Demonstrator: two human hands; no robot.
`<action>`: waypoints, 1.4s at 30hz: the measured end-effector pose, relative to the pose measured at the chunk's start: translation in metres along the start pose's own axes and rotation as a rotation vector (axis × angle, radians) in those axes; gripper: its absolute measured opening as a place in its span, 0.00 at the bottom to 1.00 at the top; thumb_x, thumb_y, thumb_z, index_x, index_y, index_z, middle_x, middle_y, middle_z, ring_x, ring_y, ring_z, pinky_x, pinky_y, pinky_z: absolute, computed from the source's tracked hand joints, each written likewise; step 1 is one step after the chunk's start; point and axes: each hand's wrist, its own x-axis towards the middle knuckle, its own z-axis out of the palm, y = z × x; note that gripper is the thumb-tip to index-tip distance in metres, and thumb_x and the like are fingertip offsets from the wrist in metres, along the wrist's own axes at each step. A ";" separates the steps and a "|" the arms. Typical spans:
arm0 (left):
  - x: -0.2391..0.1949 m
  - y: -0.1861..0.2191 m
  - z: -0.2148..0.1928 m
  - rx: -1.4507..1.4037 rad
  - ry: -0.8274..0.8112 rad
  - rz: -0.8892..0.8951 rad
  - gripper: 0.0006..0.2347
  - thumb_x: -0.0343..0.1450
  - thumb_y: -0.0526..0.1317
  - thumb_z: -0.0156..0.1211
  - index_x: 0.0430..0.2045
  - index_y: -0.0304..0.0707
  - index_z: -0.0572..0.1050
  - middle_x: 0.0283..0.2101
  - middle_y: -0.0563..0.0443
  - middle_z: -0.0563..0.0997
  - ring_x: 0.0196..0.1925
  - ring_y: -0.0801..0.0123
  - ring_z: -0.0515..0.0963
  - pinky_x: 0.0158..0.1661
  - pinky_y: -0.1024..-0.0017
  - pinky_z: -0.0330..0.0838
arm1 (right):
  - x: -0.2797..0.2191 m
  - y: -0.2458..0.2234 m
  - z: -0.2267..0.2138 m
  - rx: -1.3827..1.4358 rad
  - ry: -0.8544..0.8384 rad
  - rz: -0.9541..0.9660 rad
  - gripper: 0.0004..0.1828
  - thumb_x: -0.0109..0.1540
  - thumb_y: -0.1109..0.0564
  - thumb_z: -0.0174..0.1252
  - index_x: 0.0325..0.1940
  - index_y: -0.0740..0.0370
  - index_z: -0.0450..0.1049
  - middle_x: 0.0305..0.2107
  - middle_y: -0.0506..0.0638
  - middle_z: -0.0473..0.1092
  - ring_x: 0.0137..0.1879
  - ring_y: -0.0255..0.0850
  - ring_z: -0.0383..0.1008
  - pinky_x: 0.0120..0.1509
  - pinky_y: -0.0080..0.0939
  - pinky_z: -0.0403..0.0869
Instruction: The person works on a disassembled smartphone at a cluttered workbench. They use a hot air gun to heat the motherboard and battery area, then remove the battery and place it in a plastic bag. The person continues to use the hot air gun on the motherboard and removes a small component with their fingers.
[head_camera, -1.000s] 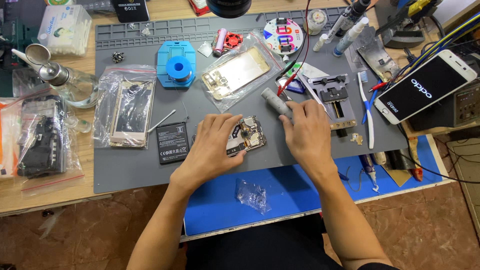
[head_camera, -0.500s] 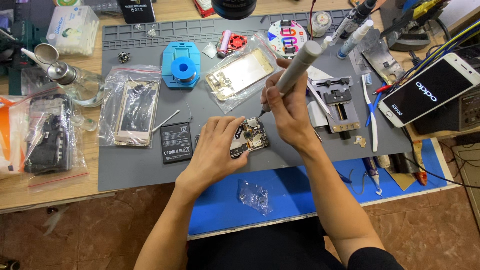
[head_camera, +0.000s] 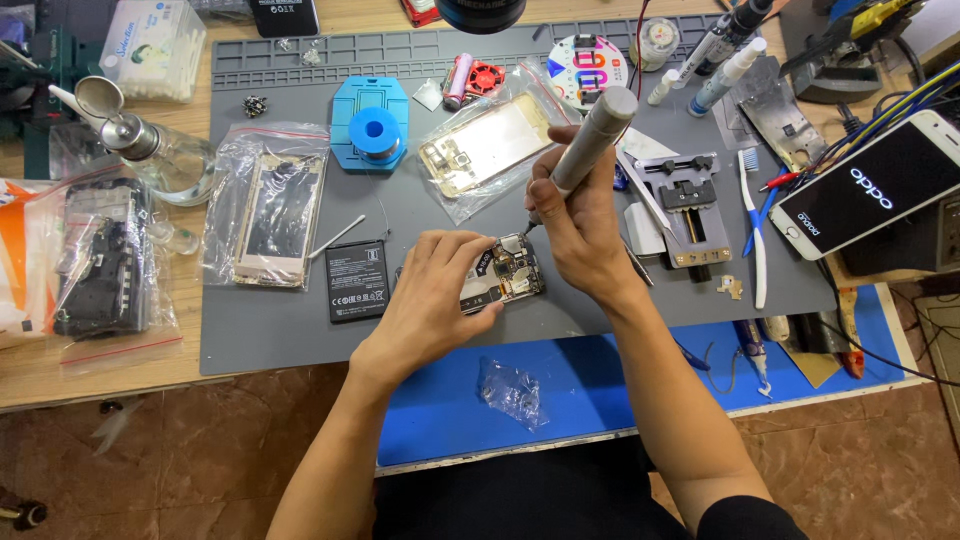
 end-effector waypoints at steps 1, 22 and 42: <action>0.000 0.000 -0.001 0.000 0.000 -0.001 0.32 0.60 0.40 0.74 0.61 0.38 0.72 0.55 0.47 0.75 0.60 0.54 0.68 0.60 0.57 0.64 | 0.000 0.000 0.000 0.000 -0.001 0.000 0.23 0.77 0.53 0.46 0.73 0.60 0.49 0.38 0.49 0.60 0.41 0.37 0.70 0.43 0.35 0.73; 0.082 -0.032 0.020 -0.169 -0.074 0.034 0.08 0.73 0.32 0.56 0.42 0.37 0.81 0.41 0.46 0.82 0.47 0.52 0.82 0.49 0.61 0.75 | -0.004 0.008 -0.005 0.107 -0.080 -0.023 0.20 0.77 0.55 0.46 0.69 0.61 0.50 0.36 0.50 0.61 0.39 0.37 0.66 0.49 0.42 0.74; 0.096 -0.023 0.014 -0.111 -0.249 0.033 0.12 0.66 0.46 0.68 0.29 0.35 0.80 0.37 0.43 0.79 0.46 0.46 0.80 0.46 0.55 0.77 | -0.007 0.014 -0.007 0.059 -0.025 -0.048 0.21 0.75 0.56 0.50 0.68 0.63 0.53 0.36 0.48 0.64 0.34 0.33 0.66 0.40 0.33 0.69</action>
